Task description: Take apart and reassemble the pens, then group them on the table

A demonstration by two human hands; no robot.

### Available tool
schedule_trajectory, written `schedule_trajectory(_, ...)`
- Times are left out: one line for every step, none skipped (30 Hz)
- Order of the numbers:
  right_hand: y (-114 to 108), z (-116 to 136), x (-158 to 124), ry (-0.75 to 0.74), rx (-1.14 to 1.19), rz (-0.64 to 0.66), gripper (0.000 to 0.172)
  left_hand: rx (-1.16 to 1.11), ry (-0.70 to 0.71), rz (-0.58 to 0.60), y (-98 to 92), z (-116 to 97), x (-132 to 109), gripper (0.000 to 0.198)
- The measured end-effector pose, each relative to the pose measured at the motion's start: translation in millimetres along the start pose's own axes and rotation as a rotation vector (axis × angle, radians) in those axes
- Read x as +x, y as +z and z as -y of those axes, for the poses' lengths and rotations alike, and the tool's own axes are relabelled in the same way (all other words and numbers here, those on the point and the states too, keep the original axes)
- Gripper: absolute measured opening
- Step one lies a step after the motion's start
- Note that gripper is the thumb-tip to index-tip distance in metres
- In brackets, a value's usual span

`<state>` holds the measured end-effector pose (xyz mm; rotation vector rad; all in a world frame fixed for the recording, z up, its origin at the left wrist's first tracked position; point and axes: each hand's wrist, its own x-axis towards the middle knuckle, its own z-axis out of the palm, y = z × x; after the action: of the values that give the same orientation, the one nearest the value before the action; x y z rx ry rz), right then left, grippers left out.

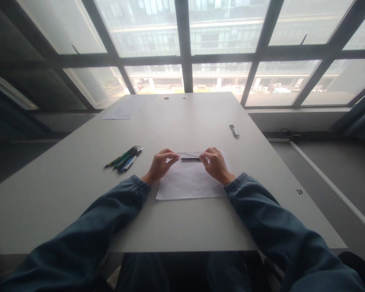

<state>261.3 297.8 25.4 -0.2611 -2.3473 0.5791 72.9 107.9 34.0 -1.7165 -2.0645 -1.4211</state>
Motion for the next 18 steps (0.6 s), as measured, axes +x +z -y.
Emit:
schedule_trajectory(0.9,-0.9,-0.4,0.005,-0.015,0.025,0.016,-0.007,0.004,0.027,1.1,1.2,-0.6,0.014)
schedule_trajectory(1.7,-1.6,-0.8,0.009,-0.028,0.048,0.016,-0.012,0.006,0.053,2.1,2.4,-1.3,0.013)
schedule_trajectory(2.4,-2.0,-1.2,0.011,-0.04,0.069,0.015,-0.015,0.003,0.081,3.0,3.7,-2.0,0.013)
schedule_trajectory(2.9,-2.1,-1.7,0.013,-0.049,0.089,0.014,-0.016,-0.006,0.109,3.7,4.8,-2.6,0.013)
schedule_trajectory(3.3,-2.1,-2.1,0.014,-0.057,0.105,0.013,-0.014,-0.02,0.136,4.1,5.6,-3.2,0.013)
schedule_trajectory(3.4,-1.9,-2.4,0.015,-0.063,0.12,0.013,-0.009,-0.038,0.162,4.3,6.2,-3.7,0.014)
schedule_trajectory(3.5,-1.7,-2.7,0.015,-0.07,0.133,0.012,0.0,-0.055,0.186,4.3,6.4,-4.1,0.014)
schedule_trajectory(3.6,-1.6,-2.9,0.014,-0.077,0.145,0.012,0.011,-0.068,0.208,4.1,6.4,-4.4,0.014)
schedule_trajectory(3.6,-1.5,-3.0,0.01,-0.084,0.156,0.012,0.023,-0.076,0.225,3.8,6.0,-4.6,0.015)
schedule_trajectory(3.7,-1.5,-3.1,0.006,-0.092,0.168,0.011,0.033,-0.078,0.238,3.5,5.6,-4.7,0.015)
schedule_trajectory(3.7,-1.6,-3.2,0.002,-0.1,0.18,0.011,0.042,-0.077,0.246,3.3,5.1,-4.6,0.015)
schedule_trajectory(3.8,-1.6,-3.2,-0.001,-0.108,0.192,0.011,0.046,-0.075,0.251,3.1,4.7,-4.6,0.015)
schedule_trajectory(3.8,-1.7,-3.3,-0.002,-0.113,0.201,0.011,0.047,-0.073,0.253,3.1,4.3,-4.5,0.015)
schedule_trajectory(3.8,-1.7,-3.3,-0.003,-0.118,0.208,0.011,0.046,-0.075,0.255,3.1,4.1,-4.4,0.015)
schedule_trajectory(3.7,-1.6,-3.3,-0.002,-0.122,0.214,0.012,0.046,-0.078,0.255,3.1,4.1,-4.4,0.015)
schedule_trajectory(3.6,-1.5,-3.2,-0.003,-0.124,0.219,0.012,0.047,-0.082,0.255,3.2,4.1,-4.3,0.016)
schedule_trajectory(3.5,-1.5,-3.1,-0.005,-0.126,0.225,0.012,0.05,-0.082,0.256,3.2,4.1,-4.3,0.017)
schedule_trajectory(3.4,-1.4,-3.0,-0.006,-0.128,0.23,0.012,0.053,-0.078,0.256,3.0,4.1,-4.2,0.019)
